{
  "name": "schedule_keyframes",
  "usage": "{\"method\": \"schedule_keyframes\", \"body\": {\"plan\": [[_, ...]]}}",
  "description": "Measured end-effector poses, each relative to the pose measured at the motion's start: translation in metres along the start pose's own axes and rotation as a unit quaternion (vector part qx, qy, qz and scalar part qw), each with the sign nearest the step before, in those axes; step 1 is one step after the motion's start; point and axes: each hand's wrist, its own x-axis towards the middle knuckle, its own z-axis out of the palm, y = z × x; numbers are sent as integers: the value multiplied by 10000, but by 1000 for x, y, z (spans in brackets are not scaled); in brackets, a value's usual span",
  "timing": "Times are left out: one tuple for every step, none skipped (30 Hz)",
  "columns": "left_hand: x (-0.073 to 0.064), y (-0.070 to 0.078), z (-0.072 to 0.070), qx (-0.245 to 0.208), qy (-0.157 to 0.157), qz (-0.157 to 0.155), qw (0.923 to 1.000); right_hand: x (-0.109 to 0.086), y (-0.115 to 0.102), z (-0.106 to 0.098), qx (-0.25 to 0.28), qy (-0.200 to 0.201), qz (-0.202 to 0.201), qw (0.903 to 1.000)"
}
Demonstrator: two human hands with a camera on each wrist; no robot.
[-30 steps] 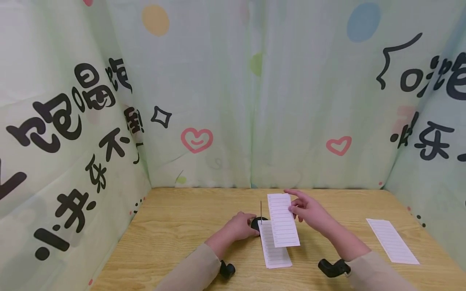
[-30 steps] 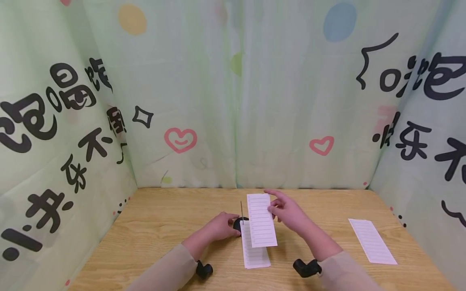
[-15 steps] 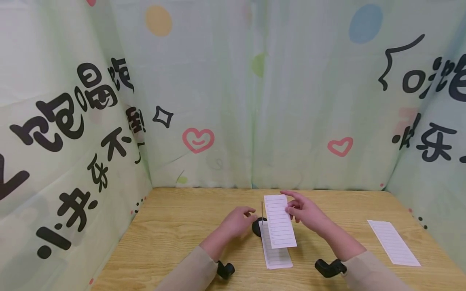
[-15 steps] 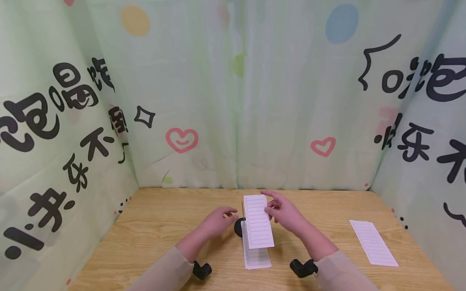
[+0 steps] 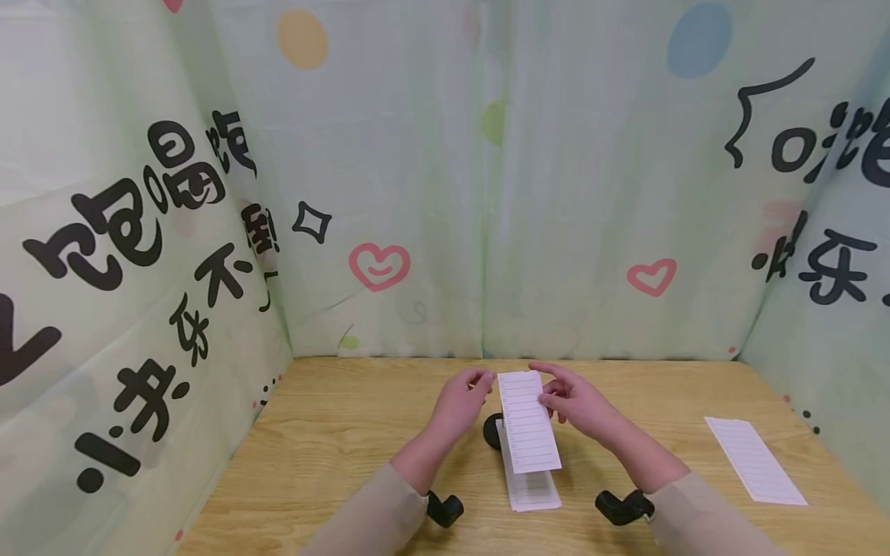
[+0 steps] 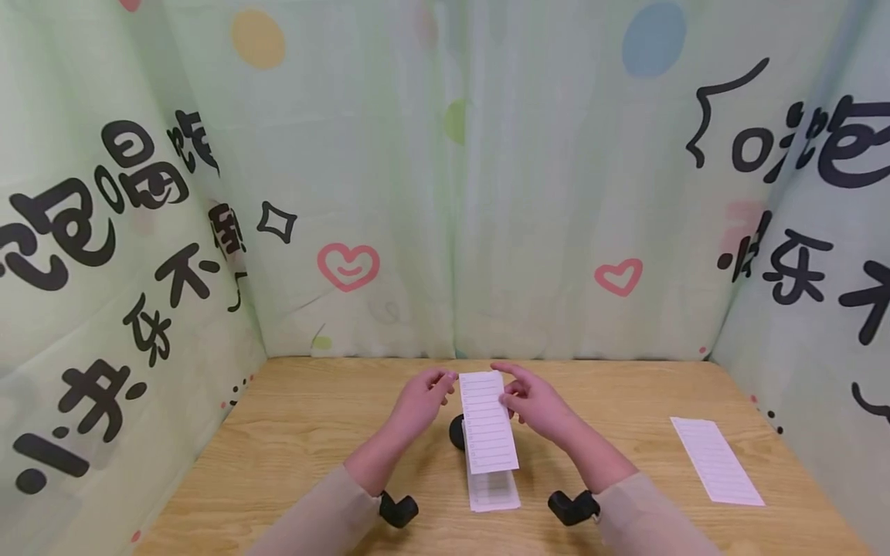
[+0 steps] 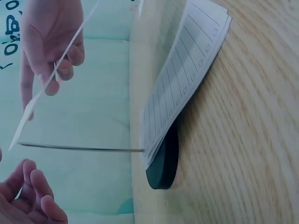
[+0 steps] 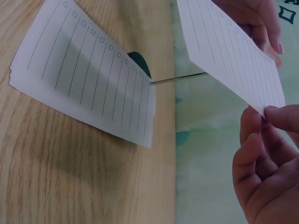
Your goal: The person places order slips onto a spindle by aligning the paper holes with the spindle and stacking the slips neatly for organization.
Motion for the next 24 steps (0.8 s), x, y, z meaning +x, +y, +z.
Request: {"method": "schedule_keyframes", "body": {"plan": [[1, 1, 2, 32, 34, -18, 10000, 0, 0, 0, -10, -9, -4, 10000], [2, 2, 3, 60, 63, -29, 10000, 0, 1, 0, -16, -17, -2, 10000], [2, 3, 5, 89, 83, -38, 9999, 0, 1, 0, -25, -28, -7, 10000], [2, 3, 6, 121, 103, -60, 9999, 0, 1, -1, -29, -38, -2, 10000], [2, 3, 7, 144, 117, -71, 9998, 0, 1, -1, -24, -43, 6, 10000], [2, 3, 9, 175, 131, -75, 9997, -1, 1, -1, -28, -49, 14, 10000], [2, 3, 9, 172, 133, -81, 9997, -1, 1, -1, -21, -49, 18, 10000], [2, 3, 10, 158, 138, -83, 9997, -2, 1, -1, -11, -44, 21, 10000], [2, 3, 11, 145, 145, -82, 9998, -2, 2, -2, -2, -37, 25, 10000], [3, 3, 12, 134, 154, -78, 9998, -2, 2, -2, 8, -33, 30, 10000], [3, 3, 13, 122, 160, -87, 9998, -3, 3, -2, 14, -27, 32, 10000], [3, 3, 14, 125, 166, -77, 9998, -3, 3, -2, 19, -35, 33, 10000], [3, 3, 14, 125, 166, -84, 9997, -3, 4, -1, 22, -41, 41, 10000], [3, 3, 15, 129, 166, -68, 9998, -4, 4, -1, 14, -45, 51, 10000], [3, 3, 16, 139, 154, -56, 9998, -4, 5, -1, 3, -38, 71, 10000], [3, 3, 16, 147, 143, -52, 9998, -4, 5, -1, -25, -39, 82, 10000], [3, 3, 16, 158, 135, -49, 9998, -4, 5, -1, -49, -31, 88, 9999], [4, 3, 16, 175, 133, -38, 9998, -4, 5, 0, -67, -33, 79, 9999], [4, 4, 16, 174, 142, -50, 9997, -4, 5, 0, -66, -20, 67, 10000], [4, 5, 15, 169, 158, -39, 9997, -3, 5, 0, -60, -7, 47, 10000], [4, 5, 14, 169, 173, -52, 9997, -2, 4, 0, -60, 6, 34, 10000], [3, 6, 13, 162, 195, -75, 9997, -2, 3, 0, -62, -10, 12, 10000], [3, 7, 11, 163, 217, -93, 9996, -1, 2, 1, -45, -27, -12, 10000], [2, 8, 10, 162, 235, -111, 9995, 0, 1, 1, -42, -53, -23, 10000]]}}
